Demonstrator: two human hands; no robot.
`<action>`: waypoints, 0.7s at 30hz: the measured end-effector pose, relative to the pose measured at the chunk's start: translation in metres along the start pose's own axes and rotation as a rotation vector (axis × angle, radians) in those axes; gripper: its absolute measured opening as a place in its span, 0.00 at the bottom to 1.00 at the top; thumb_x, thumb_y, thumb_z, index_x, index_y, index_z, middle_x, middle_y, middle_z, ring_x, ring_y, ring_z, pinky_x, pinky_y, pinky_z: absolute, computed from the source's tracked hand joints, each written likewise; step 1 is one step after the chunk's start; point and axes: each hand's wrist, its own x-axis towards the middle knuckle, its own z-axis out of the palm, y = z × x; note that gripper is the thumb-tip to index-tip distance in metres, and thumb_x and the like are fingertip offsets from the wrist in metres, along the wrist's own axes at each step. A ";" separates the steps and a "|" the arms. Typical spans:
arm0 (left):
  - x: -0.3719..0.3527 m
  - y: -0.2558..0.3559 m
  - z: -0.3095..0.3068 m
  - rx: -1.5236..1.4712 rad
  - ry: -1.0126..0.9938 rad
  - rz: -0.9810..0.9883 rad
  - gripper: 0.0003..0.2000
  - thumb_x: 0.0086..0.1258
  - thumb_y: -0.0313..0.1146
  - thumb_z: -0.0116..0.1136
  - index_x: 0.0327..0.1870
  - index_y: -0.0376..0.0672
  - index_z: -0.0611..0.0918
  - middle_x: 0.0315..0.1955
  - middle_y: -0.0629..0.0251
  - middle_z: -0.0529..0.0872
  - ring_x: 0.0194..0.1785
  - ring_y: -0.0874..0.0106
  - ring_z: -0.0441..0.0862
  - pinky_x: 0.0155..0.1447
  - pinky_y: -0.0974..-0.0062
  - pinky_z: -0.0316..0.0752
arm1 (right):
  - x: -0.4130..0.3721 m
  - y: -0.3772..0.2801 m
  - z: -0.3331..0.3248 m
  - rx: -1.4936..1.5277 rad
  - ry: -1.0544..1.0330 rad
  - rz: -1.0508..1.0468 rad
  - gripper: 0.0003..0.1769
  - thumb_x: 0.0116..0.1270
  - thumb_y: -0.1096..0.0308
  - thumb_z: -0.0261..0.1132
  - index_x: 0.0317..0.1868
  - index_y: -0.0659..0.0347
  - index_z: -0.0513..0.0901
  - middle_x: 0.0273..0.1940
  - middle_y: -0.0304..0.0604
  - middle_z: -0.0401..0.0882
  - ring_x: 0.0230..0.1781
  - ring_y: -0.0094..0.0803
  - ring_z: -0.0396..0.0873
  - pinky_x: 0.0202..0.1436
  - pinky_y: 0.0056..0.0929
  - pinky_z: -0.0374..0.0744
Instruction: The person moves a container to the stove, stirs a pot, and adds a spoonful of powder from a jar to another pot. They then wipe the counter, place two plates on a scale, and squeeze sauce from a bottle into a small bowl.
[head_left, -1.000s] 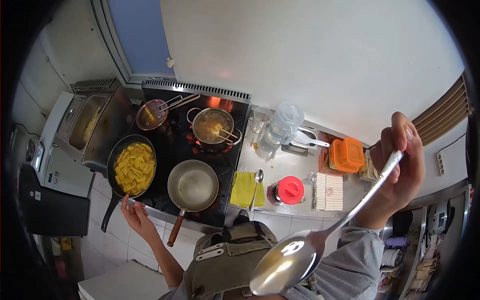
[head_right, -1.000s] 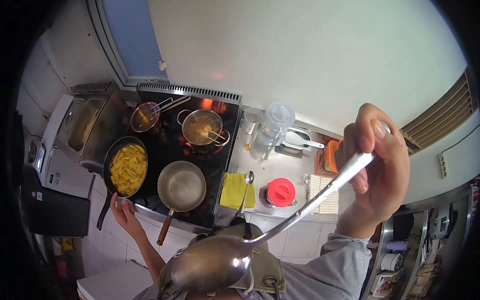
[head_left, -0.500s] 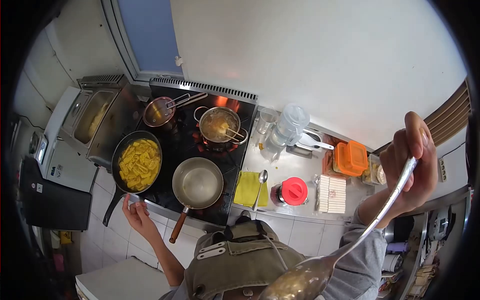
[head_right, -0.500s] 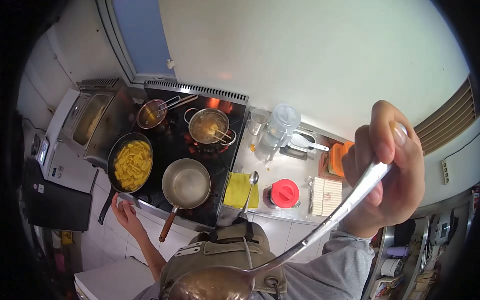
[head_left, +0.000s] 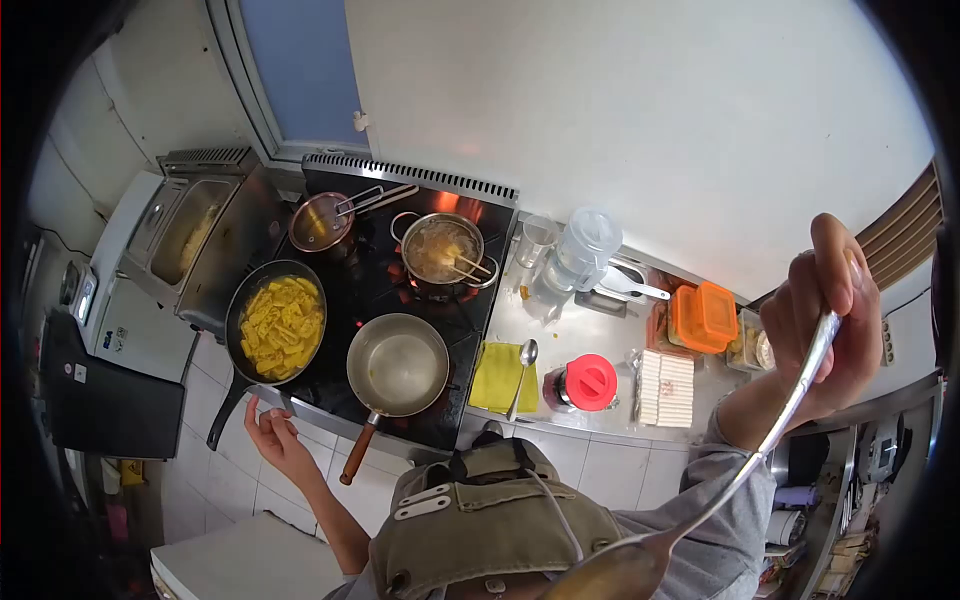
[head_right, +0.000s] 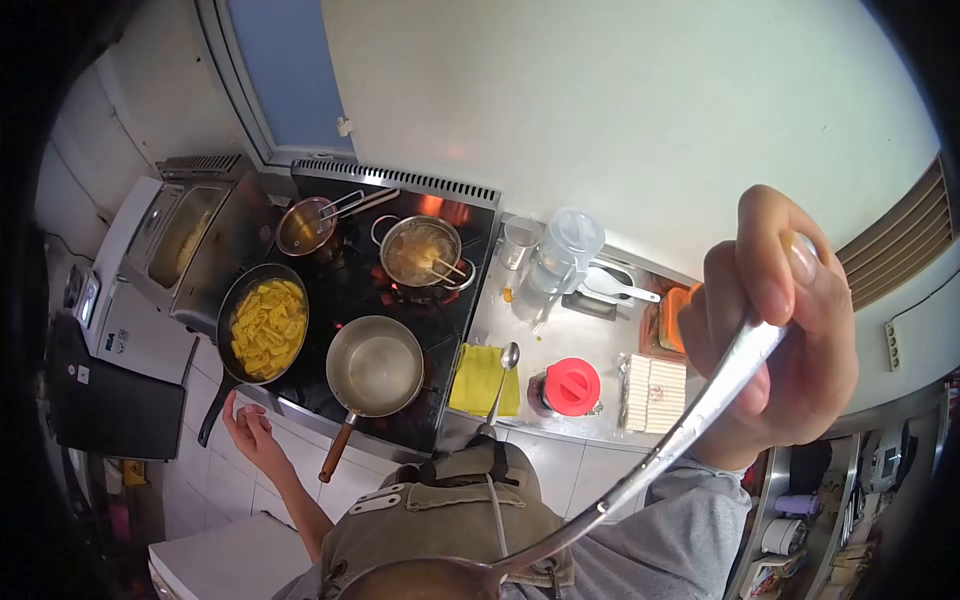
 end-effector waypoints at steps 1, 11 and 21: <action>-0.001 0.002 0.000 0.018 0.005 -0.010 0.15 0.70 0.27 0.46 0.57 0.40 0.69 0.24 0.72 0.72 0.24 0.87 0.60 0.29 0.90 0.56 | 0.001 0.001 0.001 -0.007 -0.011 -0.017 0.12 0.69 0.69 0.40 0.27 0.62 0.63 0.13 0.37 0.65 0.06 0.13 0.61 0.08 0.08 0.59; 0.002 -0.004 -0.007 0.027 0.022 0.029 0.15 0.71 0.31 0.47 0.57 0.41 0.69 0.25 0.73 0.72 0.23 0.88 0.58 0.26 0.91 0.53 | 0.005 0.004 0.003 0.037 -0.055 -0.009 0.11 0.69 0.70 0.40 0.27 0.62 0.63 0.13 0.37 0.64 0.06 0.13 0.60 0.08 0.08 0.59; 0.000 -0.001 -0.012 0.028 0.041 -0.016 0.15 0.70 0.28 0.46 0.57 0.40 0.69 0.24 0.72 0.72 0.26 0.86 0.63 0.29 0.90 0.56 | 0.007 0.006 0.006 0.032 -0.061 0.023 0.12 0.69 0.69 0.40 0.27 0.63 0.63 0.14 0.37 0.64 0.06 0.13 0.61 0.09 0.09 0.59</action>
